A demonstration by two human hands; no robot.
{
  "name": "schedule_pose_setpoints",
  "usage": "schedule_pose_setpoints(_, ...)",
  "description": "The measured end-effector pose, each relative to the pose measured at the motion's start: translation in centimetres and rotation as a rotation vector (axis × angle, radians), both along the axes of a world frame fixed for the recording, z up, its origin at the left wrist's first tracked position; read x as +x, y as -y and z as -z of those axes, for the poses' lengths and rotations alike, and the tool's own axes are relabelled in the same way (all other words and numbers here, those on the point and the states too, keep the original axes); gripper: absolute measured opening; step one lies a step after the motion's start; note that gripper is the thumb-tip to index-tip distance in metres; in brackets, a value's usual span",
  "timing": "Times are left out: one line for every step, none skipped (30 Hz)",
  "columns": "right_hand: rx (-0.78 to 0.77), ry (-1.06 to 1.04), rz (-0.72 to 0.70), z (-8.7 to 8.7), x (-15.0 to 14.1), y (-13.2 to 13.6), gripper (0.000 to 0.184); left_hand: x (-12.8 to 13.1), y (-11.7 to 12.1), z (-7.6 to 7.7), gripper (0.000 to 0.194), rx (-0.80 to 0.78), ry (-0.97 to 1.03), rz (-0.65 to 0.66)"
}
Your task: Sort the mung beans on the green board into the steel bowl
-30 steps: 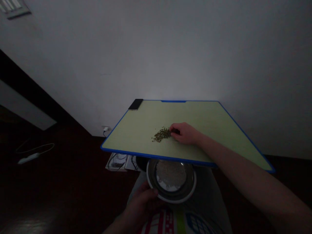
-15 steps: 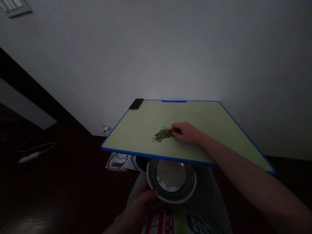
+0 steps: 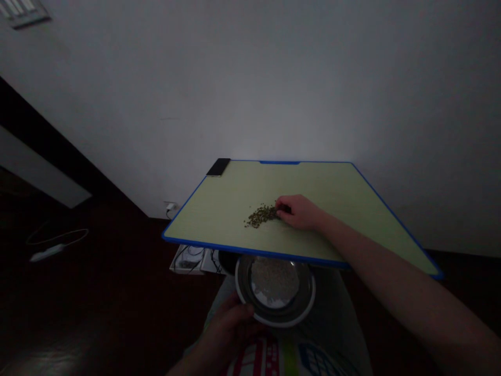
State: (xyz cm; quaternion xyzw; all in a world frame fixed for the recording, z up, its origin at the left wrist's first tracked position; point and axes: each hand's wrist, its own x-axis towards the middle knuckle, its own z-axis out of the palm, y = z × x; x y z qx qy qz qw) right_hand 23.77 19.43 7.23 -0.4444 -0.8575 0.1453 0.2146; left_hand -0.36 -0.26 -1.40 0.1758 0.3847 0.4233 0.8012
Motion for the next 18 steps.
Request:
schedule_pose_setpoints(-0.001,-0.003,0.0,0.01,-0.04,-0.01,0.011,0.02,-0.01,-0.11,0.059,0.001,0.001,0.003)
schedule_pose_setpoints(-0.004,-0.007,-0.002,0.02,-0.07,-0.01,0.011,0.04,-0.01,-0.21,0.059,-0.001,0.002,0.009)
schedule_pose_setpoints(-0.007,-0.011,-0.008,0.03,-0.1,0.0,0.011,0.06,-0.02,-0.28,0.06,-0.002,0.005,0.016)
schedule_pose_setpoints(-0.01,-0.013,-0.015,0.02,-0.11,0.01,0.011,0.06,-0.02,-0.32,0.06,-0.002,0.009,0.019)
schedule_pose_setpoints(-0.011,-0.015,-0.024,0.01,-0.11,0.03,0.011,0.06,-0.03,-0.31,0.062,-0.001,0.009,0.018)
schedule_pose_setpoints(-0.011,-0.015,-0.032,-0.01,-0.1,0.05,0.011,0.05,-0.03,-0.27,0.063,-0.003,0.007,0.013)
schedule_pose_setpoints(-0.01,-0.015,-0.041,-0.04,-0.08,0.08,0.011,0.04,-0.03,-0.2,0.063,-0.006,0.002,0.004)
schedule_pose_setpoints(-0.01,-0.016,-0.047,-0.06,-0.05,0.11,0.01,0.03,-0.03,-0.12,0.063,-0.011,-0.005,-0.005)
schedule_pose_setpoints(-0.014,-0.019,-0.053,-0.08,-0.01,0.14,0.01,0.01,-0.04,-0.05,0.062,-0.015,-0.009,-0.012)
schedule_pose_setpoints(-0.021,-0.023,-0.057,-0.09,0.02,0.16,0.01,0.01,-0.05,0.01,0.061,-0.019,-0.012,-0.017)
schedule_pose_setpoints(-0.028,-0.027,-0.063,-0.1,0.06,0.18,0.01,0.01,-0.07,0.05,0.06,-0.021,-0.01,-0.017)
schedule_pose_setpoints(-0.036,-0.032,-0.067,-0.09,0.08,0.2,0.01,0.03,-0.1,0.07,0.06,-0.019,-0.008,-0.013)
schedule_pose_setpoints(-0.041,-0.037,-0.07,-0.08,0.09,0.21,0.01,0.05,-0.14,0.06,0.059,-0.014,-0.004,-0.007)
schedule_pose_setpoints(-0.042,-0.04,-0.073,-0.06,0.09,0.21,0.01,0.08,-0.18,0.03,0.058,-0.009,0.002,-0.002)
schedule_pose_setpoints(-0.041,-0.04,-0.077,-0.03,0.08,0.21,0.01,0.11,-0.22,-0.01,0.057,-0.003,0.009,0.001)
schedule_pose_setpoints(-0.037,-0.038,-0.082,0.0,0.07,0.2,0.011,0.13,-0.26,-0.05,0.054,0.003,0.014,0.002)
schedule_pose_setpoints(-0.034,-0.035,-0.087,0.04,0.06,0.18,0.011,0.15,-0.29,-0.09,0.05,0.008,0.017,0.002)
schedule_pose_setpoints(-0.031,-0.031,-0.092,0.06,0.06,0.17,0.011,0.17,-0.31,-0.13,0.047,0.013,0.018,0.001)
